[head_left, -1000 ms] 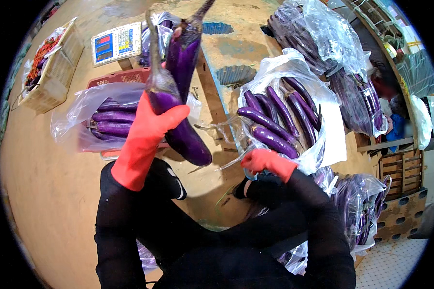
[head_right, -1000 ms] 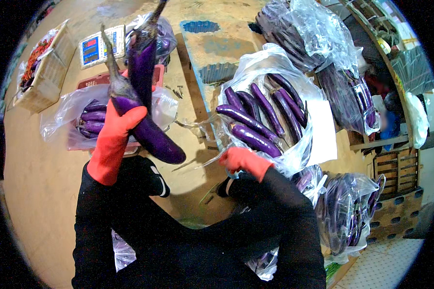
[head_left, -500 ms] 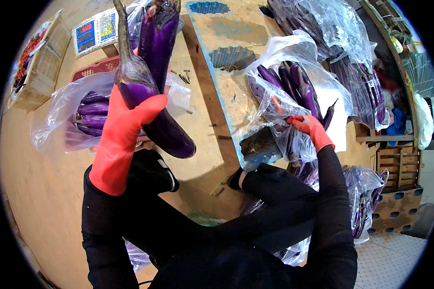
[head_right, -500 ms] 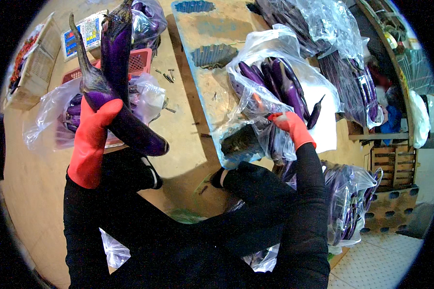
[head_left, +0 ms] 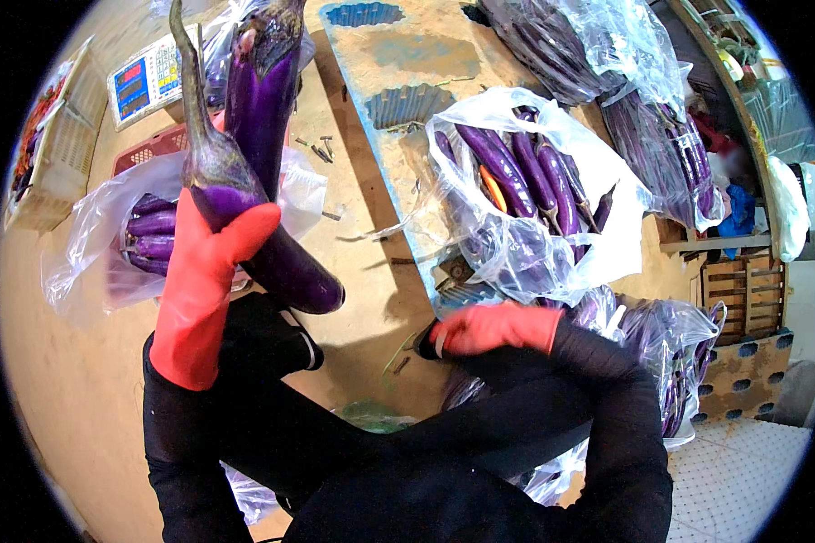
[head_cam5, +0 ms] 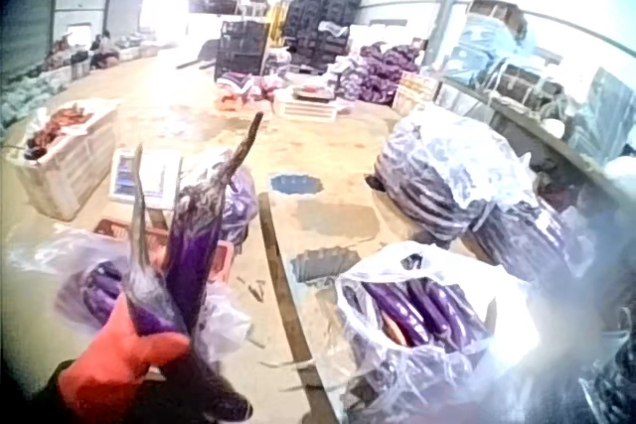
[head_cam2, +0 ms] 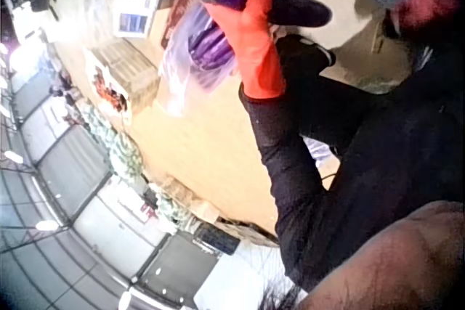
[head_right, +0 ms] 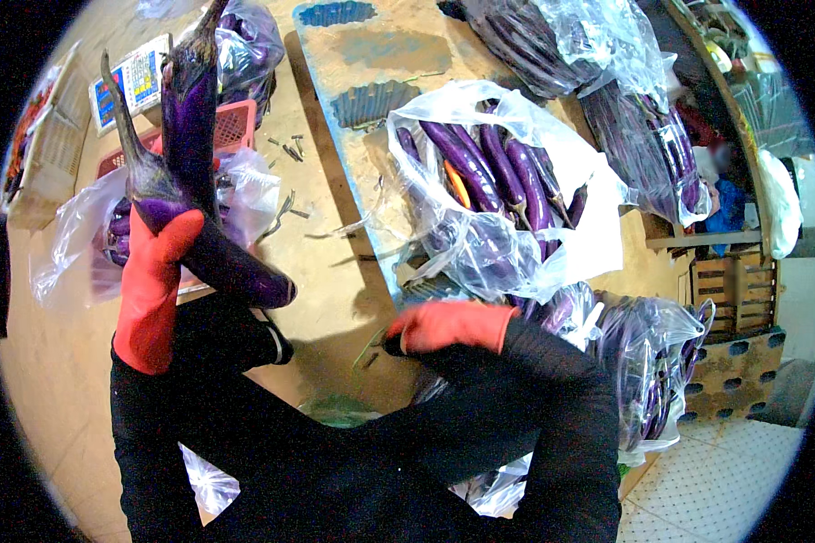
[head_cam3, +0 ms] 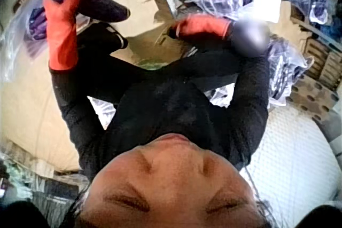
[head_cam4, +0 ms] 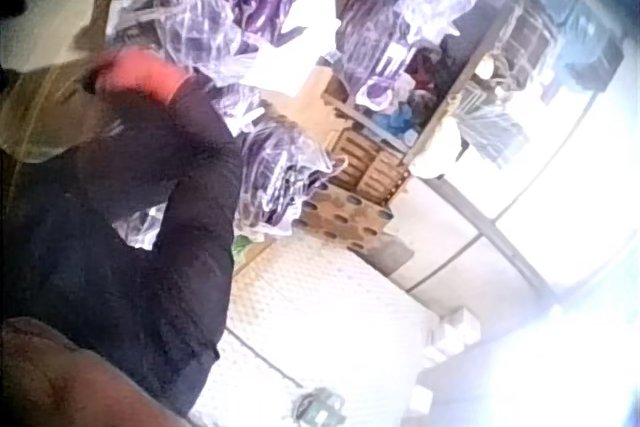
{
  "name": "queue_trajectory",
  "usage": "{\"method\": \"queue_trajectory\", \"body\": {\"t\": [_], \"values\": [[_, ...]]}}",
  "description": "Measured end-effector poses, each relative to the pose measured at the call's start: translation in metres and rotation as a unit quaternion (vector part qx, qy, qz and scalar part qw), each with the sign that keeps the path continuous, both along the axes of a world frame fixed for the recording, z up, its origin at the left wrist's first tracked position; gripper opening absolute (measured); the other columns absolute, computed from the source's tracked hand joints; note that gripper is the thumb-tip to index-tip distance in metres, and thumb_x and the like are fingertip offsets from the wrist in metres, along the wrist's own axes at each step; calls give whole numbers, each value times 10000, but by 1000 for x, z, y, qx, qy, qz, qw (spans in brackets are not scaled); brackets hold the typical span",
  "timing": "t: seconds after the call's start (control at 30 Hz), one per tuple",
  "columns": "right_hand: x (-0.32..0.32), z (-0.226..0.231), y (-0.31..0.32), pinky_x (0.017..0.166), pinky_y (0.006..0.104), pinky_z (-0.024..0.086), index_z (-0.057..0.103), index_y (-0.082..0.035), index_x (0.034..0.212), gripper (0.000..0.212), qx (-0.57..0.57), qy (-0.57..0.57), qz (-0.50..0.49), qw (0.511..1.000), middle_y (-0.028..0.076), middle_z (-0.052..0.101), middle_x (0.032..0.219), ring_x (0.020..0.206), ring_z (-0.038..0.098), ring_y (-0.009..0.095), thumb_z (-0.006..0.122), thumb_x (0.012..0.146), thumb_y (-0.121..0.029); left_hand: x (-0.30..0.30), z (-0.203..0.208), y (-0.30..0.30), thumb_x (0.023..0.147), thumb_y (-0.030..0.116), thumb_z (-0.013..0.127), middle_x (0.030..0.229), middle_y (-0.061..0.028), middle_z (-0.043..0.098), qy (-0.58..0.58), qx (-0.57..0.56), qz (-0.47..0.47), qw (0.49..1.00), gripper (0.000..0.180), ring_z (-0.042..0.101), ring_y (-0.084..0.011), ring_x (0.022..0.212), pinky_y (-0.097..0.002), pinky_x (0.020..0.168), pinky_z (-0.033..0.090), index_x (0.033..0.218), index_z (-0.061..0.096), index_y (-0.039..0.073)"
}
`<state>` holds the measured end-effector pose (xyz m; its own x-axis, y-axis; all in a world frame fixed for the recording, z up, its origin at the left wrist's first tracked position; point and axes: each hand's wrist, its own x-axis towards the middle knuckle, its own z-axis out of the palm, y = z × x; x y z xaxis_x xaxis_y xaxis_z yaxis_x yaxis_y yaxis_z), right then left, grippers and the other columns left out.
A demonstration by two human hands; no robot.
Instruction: The person sorts and packs eggplants by hand and using shears, moving them from large bags into smaller plastic bags inside crates, then tying the bags and moving the crates.
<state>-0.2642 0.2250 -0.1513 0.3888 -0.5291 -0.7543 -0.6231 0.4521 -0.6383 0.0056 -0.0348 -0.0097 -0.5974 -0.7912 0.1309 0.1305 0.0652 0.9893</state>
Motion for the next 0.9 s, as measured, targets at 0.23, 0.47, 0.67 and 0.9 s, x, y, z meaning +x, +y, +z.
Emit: {"method": "queue_trajectory", "body": {"t": [0.23,0.47,0.67,0.9], "values": [[-24,91,-94,730,358,503,645,-35,979,237,-229,169,-435,854,109,679,864,775,657,235,580,862,-231,9,-12,0,637,227,714,1181,-118,555,-26,7,7,1000,908,542,-219,1070,-352,897,454,1414,277,50],[-122,-34,-115,753,457,494,658,5,895,405,-219,549,-334,734,244,645,915,873,625,405,567,817,-382,-8,3,23,610,165,704,1275,-119,503,2,170,-72,983,974,467,-243,1187,-350,1030,332,1450,219,90],[-113,-62,-130,750,450,502,675,-70,865,295,-193,582,-302,730,168,674,900,853,652,347,585,803,-343,-6,-1,25,641,221,691,1128,-125,568,-10,268,-112,957,888,547,-235,1050,-345,953,394,1404,270,49],[-117,8,-116,750,426,511,699,-34,867,371,-246,650,-173,698,205,659,897,887,643,328,616,801,-389,-8,-27,13,733,298,670,1105,-115,592,119,330,-214,912,614,574,-208,1022,-333,889,445,1238,471,11]]}}
